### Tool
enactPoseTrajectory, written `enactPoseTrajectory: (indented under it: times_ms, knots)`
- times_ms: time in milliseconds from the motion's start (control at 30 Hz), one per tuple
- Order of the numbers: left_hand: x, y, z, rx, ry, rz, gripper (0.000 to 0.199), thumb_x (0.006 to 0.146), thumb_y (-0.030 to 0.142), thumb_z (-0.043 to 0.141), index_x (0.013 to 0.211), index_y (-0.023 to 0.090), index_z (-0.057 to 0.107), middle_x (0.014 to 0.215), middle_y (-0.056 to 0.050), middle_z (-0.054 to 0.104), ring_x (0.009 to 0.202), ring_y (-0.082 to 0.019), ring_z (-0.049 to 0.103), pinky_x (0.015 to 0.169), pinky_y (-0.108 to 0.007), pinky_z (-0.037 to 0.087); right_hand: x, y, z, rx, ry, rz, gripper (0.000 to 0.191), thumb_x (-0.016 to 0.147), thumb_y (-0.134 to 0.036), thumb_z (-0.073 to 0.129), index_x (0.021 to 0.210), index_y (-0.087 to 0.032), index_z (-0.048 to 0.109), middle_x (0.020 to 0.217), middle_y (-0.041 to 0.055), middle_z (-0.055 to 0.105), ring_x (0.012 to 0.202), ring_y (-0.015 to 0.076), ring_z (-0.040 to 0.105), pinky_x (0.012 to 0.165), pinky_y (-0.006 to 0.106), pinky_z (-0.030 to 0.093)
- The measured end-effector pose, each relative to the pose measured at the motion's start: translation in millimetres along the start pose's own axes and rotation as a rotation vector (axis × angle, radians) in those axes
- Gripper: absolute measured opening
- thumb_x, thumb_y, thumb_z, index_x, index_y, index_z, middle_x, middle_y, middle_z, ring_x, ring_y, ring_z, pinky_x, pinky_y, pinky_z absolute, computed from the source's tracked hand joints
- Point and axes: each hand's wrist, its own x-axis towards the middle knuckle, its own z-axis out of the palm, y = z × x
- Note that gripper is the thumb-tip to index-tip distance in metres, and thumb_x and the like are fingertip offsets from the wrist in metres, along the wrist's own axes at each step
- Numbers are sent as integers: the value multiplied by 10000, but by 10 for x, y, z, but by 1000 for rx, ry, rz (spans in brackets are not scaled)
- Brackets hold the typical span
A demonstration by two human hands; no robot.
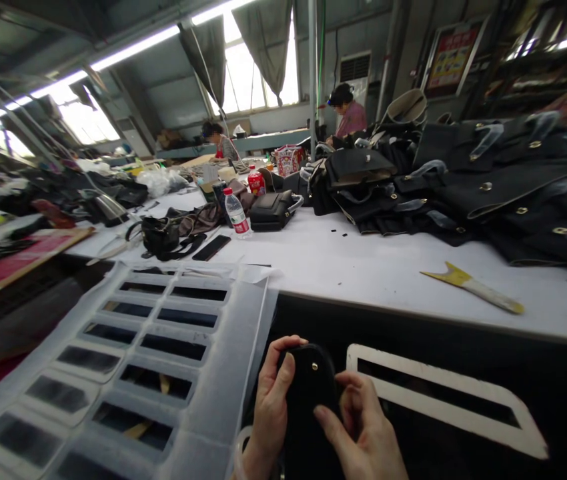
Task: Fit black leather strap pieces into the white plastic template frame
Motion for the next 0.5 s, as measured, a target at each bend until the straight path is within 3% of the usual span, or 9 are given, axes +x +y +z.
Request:
enactPoseTrajectory:
  times_ms: [100,167,267,367,433,500]
  knots:
    - [0,38,-2,44,-13,-15,292,953,417,537,1169,233,607,1189,-78,637,1031,-231,629,891,-324,503,80,-42,9,5,-38,-65,531,851,-438,599,1349,-270,526,617,-83,385,515,115,426,518,220,397]
    - [-13,71,4,117,-24,1,329,964,428,509,1223,244,593,1256,-81,624,1096,-246,613,947,-339,486,143,-27,-8,29,-70,-98,576,880,-462,581,1417,-274,494,658,-54,523,558,126,525,560,219,462]
    - [-82,79,19,193,-72,57,437,939,415,562,1356,293,511,1454,-55,497,1301,-268,494,1093,-356,392,229,31,-52,35,-150,-122,599,907,-500,549,1448,-259,464,1054,56,722,894,192,700,794,267,563]
    - [-190,5,39,146,-141,56,703,866,396,679,1483,359,344,1580,-14,346,1436,-271,334,1176,-372,297,280,84,-84,-59,-149,-145,624,928,-535,494,1477,-247,419,1367,75,601,1189,240,619,971,334,524]
    - [-247,-63,56,95,-161,51,839,835,399,718,1527,361,245,1606,-15,297,1456,-278,301,1187,-392,285,288,99,-90,-160,-85,-134,629,943,-572,435,1483,-249,411,1374,71,592,1170,260,631,937,349,546]
    - [-276,-111,70,71,-174,54,904,827,413,723,1550,329,188,1608,-40,290,1448,-295,318,1186,-418,291,282,100,-90,-286,-47,-94,649,952,-617,362,1489,-255,402,1323,88,630,1004,286,708,788,366,592]
